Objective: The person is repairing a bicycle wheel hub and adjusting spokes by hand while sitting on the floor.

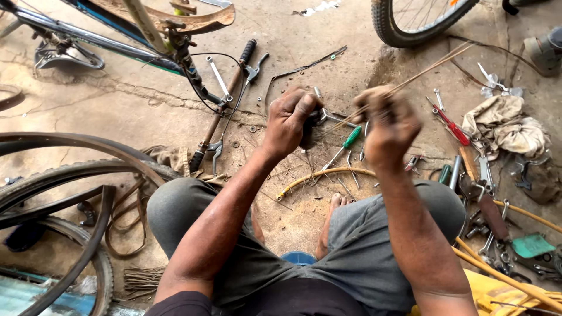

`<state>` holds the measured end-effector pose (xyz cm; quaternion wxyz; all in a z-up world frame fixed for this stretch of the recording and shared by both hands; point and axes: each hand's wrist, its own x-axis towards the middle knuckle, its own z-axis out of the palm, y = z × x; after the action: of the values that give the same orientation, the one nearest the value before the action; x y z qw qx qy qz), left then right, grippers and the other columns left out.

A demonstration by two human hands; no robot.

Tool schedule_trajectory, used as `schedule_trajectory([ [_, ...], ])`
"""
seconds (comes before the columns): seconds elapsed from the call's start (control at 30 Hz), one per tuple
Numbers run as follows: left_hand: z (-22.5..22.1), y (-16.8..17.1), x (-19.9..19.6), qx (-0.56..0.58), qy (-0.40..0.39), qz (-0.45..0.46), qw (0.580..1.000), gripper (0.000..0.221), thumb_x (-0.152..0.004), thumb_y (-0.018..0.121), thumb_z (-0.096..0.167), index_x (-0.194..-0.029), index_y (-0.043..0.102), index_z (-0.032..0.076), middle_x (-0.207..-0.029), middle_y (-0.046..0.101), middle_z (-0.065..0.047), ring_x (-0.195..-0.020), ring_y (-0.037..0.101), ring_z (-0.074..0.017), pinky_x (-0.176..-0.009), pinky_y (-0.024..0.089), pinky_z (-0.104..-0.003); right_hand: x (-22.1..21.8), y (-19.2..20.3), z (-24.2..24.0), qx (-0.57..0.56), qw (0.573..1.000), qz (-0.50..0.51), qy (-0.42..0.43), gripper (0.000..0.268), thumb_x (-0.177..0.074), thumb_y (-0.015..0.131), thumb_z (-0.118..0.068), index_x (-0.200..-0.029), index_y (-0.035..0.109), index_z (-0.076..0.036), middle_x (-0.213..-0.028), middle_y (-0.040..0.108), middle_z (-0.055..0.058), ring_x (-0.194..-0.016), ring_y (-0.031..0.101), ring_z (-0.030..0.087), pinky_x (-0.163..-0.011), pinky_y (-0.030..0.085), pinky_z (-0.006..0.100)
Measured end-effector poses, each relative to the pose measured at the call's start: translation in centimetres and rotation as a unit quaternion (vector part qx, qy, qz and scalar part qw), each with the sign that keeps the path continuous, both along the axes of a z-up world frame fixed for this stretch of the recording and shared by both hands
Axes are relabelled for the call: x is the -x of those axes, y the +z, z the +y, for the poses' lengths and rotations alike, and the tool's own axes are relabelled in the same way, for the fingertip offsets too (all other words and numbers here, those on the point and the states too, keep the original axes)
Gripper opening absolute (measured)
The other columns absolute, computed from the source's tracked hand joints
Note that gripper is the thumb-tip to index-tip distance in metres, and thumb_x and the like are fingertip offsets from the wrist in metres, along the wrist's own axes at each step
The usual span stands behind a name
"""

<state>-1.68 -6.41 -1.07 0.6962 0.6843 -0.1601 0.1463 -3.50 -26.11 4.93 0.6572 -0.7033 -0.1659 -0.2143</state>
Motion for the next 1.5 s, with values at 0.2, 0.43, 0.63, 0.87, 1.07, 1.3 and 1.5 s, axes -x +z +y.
schedule_trajectory([
  [0.2,-0.3,-2.3,-1.0,0.009,0.082,-0.007,0.997,0.042,-0.109,0.056,0.038,-0.084,0.069,0.006,-0.082,0.063,-0.004,-0.07,0.059,-0.012,-0.058,0.049,-0.03,0.7,-1.0,2.8,0.25,0.935,-0.252,0.027,0.015,-0.111,0.06,-0.012,-0.1,0.066,-0.003,-0.086,0.071,0.011,-0.071,0.069,0.017,-0.058,0.057,0.029],
  [0.43,-1.6,-2.2,-0.3,0.027,0.072,-0.081,0.994,0.04,-0.111,0.056,0.034,-0.089,0.073,0.006,-0.084,0.064,-0.003,-0.074,0.06,-0.0134,-0.062,0.05,-0.028,-1.0,-2.7,2.4,0.325,0.94,-0.099,-0.005,0.02,-0.109,0.066,-0.016,-0.091,0.063,-0.006,-0.078,0.064,0.008,-0.063,0.06,0.017,-0.05,0.048,0.032],
  [0.63,0.2,0.7,0.0,0.053,0.06,-0.055,0.995,0.038,-0.111,0.056,0.033,-0.096,0.073,0.003,-0.091,0.063,-0.005,-0.084,0.06,-0.0143,-0.072,0.049,-0.029,0.0,-1.8,3.3,0.355,0.933,-0.063,0.001,0.023,-0.108,0.064,-0.022,-0.096,0.061,-0.003,-0.075,0.062,0.009,-0.06,0.058,0.019,-0.052,0.048,0.038],
  [0.87,1.4,3.2,0.0,0.148,0.05,-0.057,0.986,0.043,-0.11,0.053,0.038,-0.092,0.073,0.003,-0.091,0.065,-0.004,-0.079,0.063,-0.0123,-0.067,0.055,-0.028,0.3,-3.4,2.3,0.403,0.899,0.13,0.108,0.019,-0.103,0.063,-0.023,-0.111,0.068,-0.006,-0.087,0.07,0.008,-0.067,0.067,0.02,-0.057,0.058,0.036],
  [1.07,2.5,4.7,1.5,0.133,0.09,-0.1,0.982,0.044,-0.114,0.052,0.033,-0.094,0.071,-0.002,-0.094,0.063,-0.006,-0.087,0.059,-0.0146,-0.078,0.049,-0.029,1.2,-7.2,4.1,0.453,0.876,0.092,0.138,0.019,-0.101,0.071,-0.021,-0.109,0.065,-0.005,-0.093,0.07,0.013,-0.078,0.07,0.023,-0.068,0.059,0.038],
  [1.3,3.2,4.1,0.8,0.168,0.155,-0.111,0.967,0.033,-0.115,0.052,0.025,-0.097,0.067,0.001,-0.096,0.063,-0.007,-0.086,0.059,-0.0138,-0.083,0.051,-0.031,2.3,-6.0,6.2,0.3,0.949,-0.092,0.041,0.027,-0.092,0.077,-0.01,-0.115,0.064,-0.002,-0.095,0.067,0.018,-0.075,0.066,0.031,-0.065,0.054,0.042],
  [1.5,2.9,4.1,0.4,0.281,0.098,-0.089,0.951,0.036,-0.112,0.054,0.031,-0.091,0.067,0.004,-0.088,0.057,-0.001,-0.067,0.055,-0.0101,-0.057,0.047,-0.026,1.4,-8.2,6.2,0.333,0.942,0.005,0.043,0.01,-0.094,0.074,-0.007,-0.1,0.067,-0.003,-0.077,0.066,0.016,-0.062,0.065,0.028,-0.058,0.05,0.043],
])
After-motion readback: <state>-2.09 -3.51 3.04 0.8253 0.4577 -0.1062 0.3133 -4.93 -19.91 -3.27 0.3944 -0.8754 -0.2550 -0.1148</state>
